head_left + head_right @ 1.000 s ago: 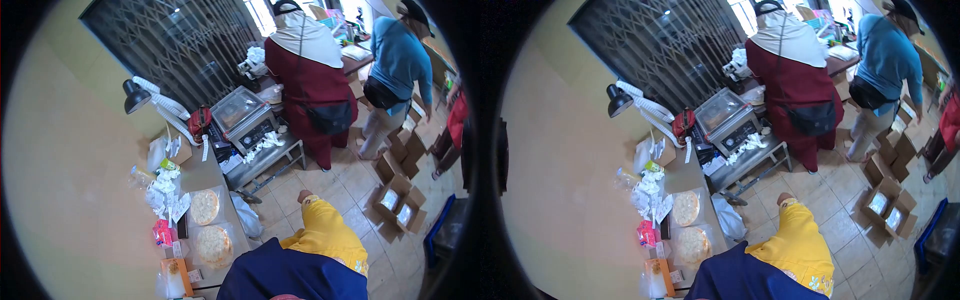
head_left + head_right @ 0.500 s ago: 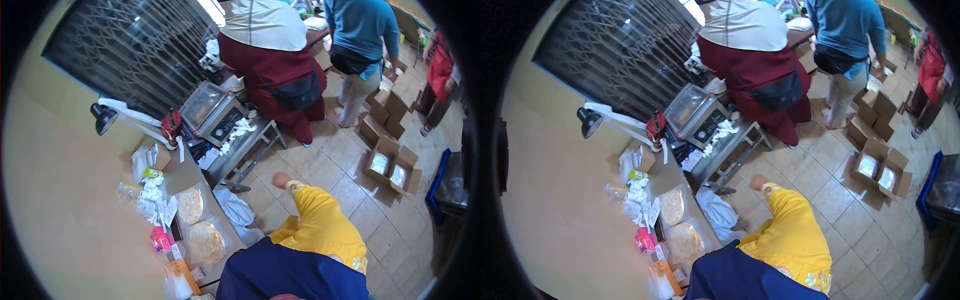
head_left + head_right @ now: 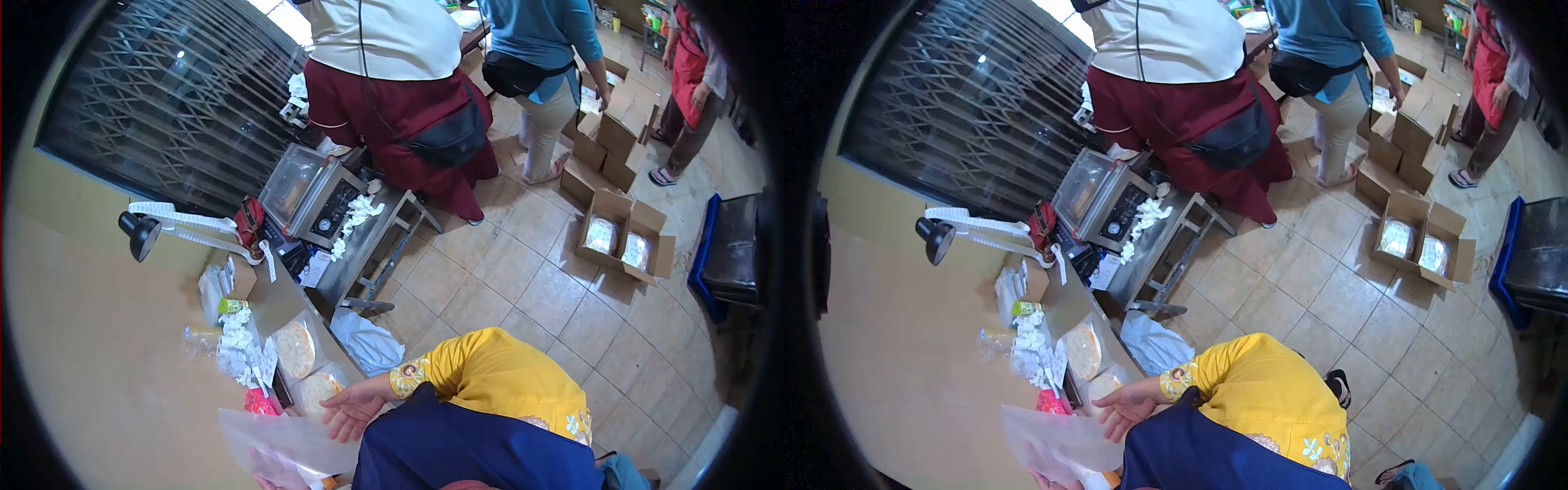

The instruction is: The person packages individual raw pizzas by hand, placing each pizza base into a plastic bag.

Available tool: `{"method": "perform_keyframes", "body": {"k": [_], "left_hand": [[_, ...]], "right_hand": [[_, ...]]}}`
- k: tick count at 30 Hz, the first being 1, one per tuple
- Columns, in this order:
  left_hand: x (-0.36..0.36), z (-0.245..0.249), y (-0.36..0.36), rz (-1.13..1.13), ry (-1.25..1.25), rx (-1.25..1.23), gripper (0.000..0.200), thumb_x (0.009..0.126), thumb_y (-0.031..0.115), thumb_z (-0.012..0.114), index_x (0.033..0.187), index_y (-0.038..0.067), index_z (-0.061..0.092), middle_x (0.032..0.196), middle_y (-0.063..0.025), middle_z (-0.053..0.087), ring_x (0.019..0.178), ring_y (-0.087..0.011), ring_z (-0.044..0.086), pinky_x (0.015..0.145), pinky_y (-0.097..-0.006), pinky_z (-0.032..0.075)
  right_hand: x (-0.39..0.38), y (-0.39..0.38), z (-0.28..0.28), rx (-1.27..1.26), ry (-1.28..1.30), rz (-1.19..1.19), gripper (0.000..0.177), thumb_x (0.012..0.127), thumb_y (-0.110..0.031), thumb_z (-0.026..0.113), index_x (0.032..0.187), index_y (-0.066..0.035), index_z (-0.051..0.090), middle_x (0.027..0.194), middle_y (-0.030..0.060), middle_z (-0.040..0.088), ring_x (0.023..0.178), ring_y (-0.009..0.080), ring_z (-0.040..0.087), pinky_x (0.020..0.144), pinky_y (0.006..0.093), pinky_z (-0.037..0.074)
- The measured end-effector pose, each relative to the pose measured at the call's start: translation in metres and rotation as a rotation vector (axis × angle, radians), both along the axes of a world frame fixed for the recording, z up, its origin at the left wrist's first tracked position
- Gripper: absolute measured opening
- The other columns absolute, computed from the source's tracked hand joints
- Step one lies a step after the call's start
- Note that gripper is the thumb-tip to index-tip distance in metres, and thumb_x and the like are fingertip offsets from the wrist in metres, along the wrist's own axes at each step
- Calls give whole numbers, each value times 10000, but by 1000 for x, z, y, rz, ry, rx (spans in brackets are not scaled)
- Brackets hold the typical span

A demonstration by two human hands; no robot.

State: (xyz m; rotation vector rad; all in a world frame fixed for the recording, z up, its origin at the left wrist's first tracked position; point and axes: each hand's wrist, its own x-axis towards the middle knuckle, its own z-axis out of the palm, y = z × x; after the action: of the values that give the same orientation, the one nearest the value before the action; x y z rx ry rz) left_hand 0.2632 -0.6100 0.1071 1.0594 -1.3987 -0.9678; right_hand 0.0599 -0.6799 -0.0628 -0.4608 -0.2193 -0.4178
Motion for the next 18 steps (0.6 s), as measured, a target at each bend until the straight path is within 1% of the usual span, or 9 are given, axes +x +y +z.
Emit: {"method": "perform_keyframes", "body": {"k": [3,6,9,10,12,13,15,16,18], "left_hand": [[2,-3,-3,-47,1,-4,576,920,331,435,1374,21,264,1382,-161,331,1208,-317,402,991,-452,354],[5,-7,-6,-106,4,-1,582,926,341,427,1382,21,256,1394,-161,321,1218,-317,396,996,-454,350],[14,-10,-14,-182,12,-26,589,932,351,418,1389,21,247,1406,-161,311,1228,-318,390,1001,-456,346],[22,-14,-18,-235,2,-56,592,934,355,416,1392,21,244,1410,-161,307,1232,-318,388,1003,-457,344],[-29,13,-11,-53,66,123,597,939,375,378,1391,10,240,1427,-171,272,1263,-334,333,1039,-477,285],[-46,21,-10,39,98,211,601,941,385,359,1391,4,238,1435,-175,254,1279,-342,306,1057,-487,255],[-47,20,-13,-5,103,194,594,941,372,352,1394,6,232,1429,-180,262,1281,-338,305,1071,-481,227],[-47,19,-15,-26,107,184,591,941,366,348,1395,7,230,1425,-182,266,1281,-336,304,1078,-478,213],[-43,16,-17,59,216,255,588,937,359,357,1389,0,245,1396,-195,313,1268,-338,329,1051,-485,263]], "right_hand": [[-20,-8,9,-133,258,-188,779,815,-595,525,1376,-113,281,1328,260,385,1146,358,486,885,470,441],[-20,-17,-16,-75,659,-114,725,839,-542,532,1372,-116,287,1329,219,410,1123,357,506,877,472,453],[-27,8,3,196,561,30,636,880,-490,500,1346,-90,337,1249,178,507,1089,291,544,882,468,453],[-24,13,4,215,355,47,608,883,-461,509,1319,-63,365,1231,178,520,1050,287,558,873,447,457],[-14,20,2,242,-58,77,555,890,-404,528,1266,-10,422,1195,176,547,972,280,586,854,405,464],[-13,17,1,275,-92,79,490,892,-375,532,1216,-14,464,1157,161,571,955,268,594,850,399,468],[-10,6,-3,338,-158,84,368,896,-319,540,1115,-23,549,1079,130,620,921,245,610,841,386,477],[-11,-1,-5,302,-141,23,327,900,-301,537,1089,-34,558,1037,116,633,896,229,623,827,377,489],[-16,-16,-10,229,-102,-97,249,908,-264,529,1038,-56,577,955,89,658,844,198,648,800,359,513]]}}
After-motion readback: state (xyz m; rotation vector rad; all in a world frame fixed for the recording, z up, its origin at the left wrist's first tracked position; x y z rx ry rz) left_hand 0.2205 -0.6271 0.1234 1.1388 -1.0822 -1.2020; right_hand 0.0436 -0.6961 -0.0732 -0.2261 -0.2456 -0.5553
